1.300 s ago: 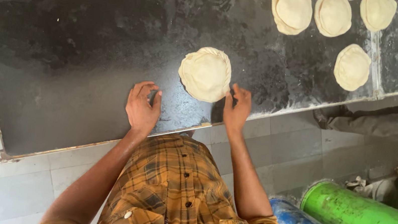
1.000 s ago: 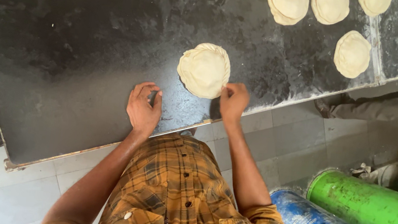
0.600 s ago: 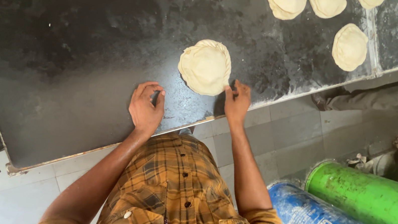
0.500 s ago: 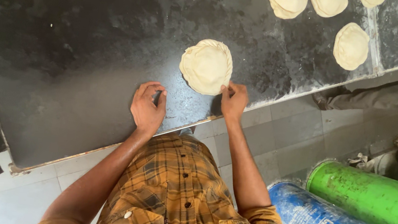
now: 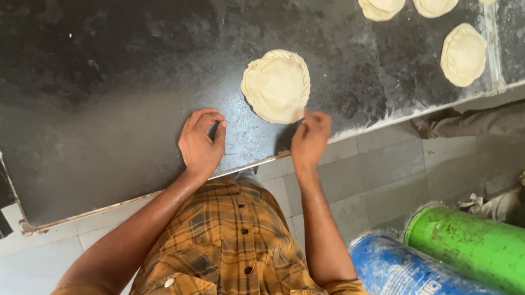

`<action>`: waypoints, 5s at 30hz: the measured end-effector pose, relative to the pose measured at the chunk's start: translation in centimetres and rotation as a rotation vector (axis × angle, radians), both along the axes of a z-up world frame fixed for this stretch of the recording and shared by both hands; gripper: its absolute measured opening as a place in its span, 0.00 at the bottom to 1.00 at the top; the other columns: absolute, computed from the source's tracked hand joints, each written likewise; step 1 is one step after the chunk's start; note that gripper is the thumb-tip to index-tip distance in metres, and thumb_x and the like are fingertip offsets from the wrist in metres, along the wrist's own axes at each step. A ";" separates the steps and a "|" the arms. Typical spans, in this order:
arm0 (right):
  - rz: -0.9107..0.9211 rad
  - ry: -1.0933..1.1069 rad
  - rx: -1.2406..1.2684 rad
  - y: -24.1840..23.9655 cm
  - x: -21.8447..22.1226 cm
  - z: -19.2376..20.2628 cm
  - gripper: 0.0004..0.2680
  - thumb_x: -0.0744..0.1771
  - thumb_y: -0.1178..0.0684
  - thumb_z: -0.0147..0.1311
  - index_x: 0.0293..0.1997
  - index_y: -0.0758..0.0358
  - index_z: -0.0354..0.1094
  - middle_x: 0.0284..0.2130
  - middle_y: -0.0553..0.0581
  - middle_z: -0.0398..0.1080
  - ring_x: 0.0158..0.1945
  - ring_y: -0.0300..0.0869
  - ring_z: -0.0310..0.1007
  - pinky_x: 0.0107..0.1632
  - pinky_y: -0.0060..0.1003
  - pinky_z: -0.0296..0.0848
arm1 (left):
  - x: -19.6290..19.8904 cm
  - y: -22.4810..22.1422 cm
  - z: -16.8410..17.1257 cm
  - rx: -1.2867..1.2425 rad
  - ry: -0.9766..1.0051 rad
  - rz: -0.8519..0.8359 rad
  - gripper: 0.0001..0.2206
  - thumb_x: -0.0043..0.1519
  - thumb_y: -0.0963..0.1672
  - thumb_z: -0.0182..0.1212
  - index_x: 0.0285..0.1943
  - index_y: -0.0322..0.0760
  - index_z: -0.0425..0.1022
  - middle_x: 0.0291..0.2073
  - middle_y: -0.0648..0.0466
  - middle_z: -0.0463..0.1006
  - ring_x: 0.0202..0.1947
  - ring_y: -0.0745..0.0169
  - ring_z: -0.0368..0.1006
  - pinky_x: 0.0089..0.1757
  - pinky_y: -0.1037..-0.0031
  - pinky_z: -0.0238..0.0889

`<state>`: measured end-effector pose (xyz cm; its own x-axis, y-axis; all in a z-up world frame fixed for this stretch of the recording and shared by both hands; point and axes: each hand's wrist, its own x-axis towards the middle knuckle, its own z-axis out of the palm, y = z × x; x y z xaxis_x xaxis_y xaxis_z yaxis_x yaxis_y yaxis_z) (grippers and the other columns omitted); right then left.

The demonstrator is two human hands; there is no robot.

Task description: The person shapes flat rounds of dough and crimps the edges by hand on a dark tabletop. They place the shaped dough pieces onto a rectangular metal tray.

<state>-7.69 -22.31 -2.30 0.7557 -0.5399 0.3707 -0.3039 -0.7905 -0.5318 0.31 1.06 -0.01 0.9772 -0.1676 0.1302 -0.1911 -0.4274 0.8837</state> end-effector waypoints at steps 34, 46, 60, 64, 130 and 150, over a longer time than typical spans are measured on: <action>-0.044 0.061 1.064 -6.1 9.4 -2.0 0.18 0.61 0.58 0.71 0.50 0.78 0.68 0.38 0.62 0.76 0.36 0.40 0.76 0.37 0.34 0.77 | 17.2 -16.3 -5.5 0.227 0.012 -0.755 0.30 0.46 0.54 0.81 0.50 0.37 0.75 0.46 0.44 0.77 0.49 0.44 0.74 0.47 0.60 0.67; 0.593 -0.069 1.185 -8.6 8.7 5.4 0.19 0.61 0.68 0.66 0.51 0.65 0.58 0.42 0.61 0.77 0.45 0.40 0.79 0.48 0.35 0.80 | 12.6 -11.8 7.5 0.078 -0.008 -0.633 0.21 0.45 0.44 0.79 0.46 0.34 0.81 0.38 0.43 0.85 0.40 0.47 0.82 0.43 0.64 0.72; 0.731 0.244 0.583 -17.0 12.5 -5.3 0.12 0.63 0.59 0.66 0.50 0.68 0.75 0.37 0.59 0.74 0.35 0.39 0.74 0.40 0.32 0.73 | 0.5 -5.5 -2.8 0.058 0.002 0.178 0.21 0.59 0.40 0.71 0.60 0.28 0.71 0.58 0.45 0.71 0.51 0.54 0.74 0.47 0.68 0.72; 0.716 0.296 0.485 -16.4 13.2 -3.8 0.10 0.60 0.61 0.68 0.42 0.69 0.76 0.34 0.57 0.74 0.32 0.39 0.76 0.37 0.33 0.73 | 0.6 -5.2 -2.6 0.018 0.030 0.205 0.16 0.60 0.39 0.69 0.56 0.28 0.74 0.55 0.47 0.73 0.46 0.58 0.76 0.44 0.71 0.75; 0.254 0.248 0.485 -11.9 5.5 -2.4 0.09 0.62 0.58 0.67 0.43 0.66 0.77 0.36 0.56 0.76 0.36 0.40 0.76 0.39 0.33 0.73 | 0.6 -4.8 -1.3 -0.171 0.028 0.146 0.04 0.61 0.38 0.67 0.39 0.27 0.78 0.39 0.46 0.81 0.35 0.58 0.80 0.39 0.73 0.74; 0.096 0.174 0.545 -10.5 4.1 -3.7 0.08 0.62 0.58 0.69 0.42 0.66 0.78 0.31 0.59 0.78 0.31 0.41 0.76 0.36 0.34 0.73 | 0.7 -4.7 -1.1 -0.143 0.043 0.110 0.05 0.61 0.39 0.68 0.39 0.28 0.79 0.38 0.47 0.81 0.34 0.58 0.80 0.39 0.72 0.74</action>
<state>-3.60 -32.80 -6.03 0.8357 -0.5439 -0.0760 -0.3637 -0.4446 -0.8186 1.04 -3.61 -1.13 0.9938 -0.0424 0.1028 -0.1109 -0.3126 0.9434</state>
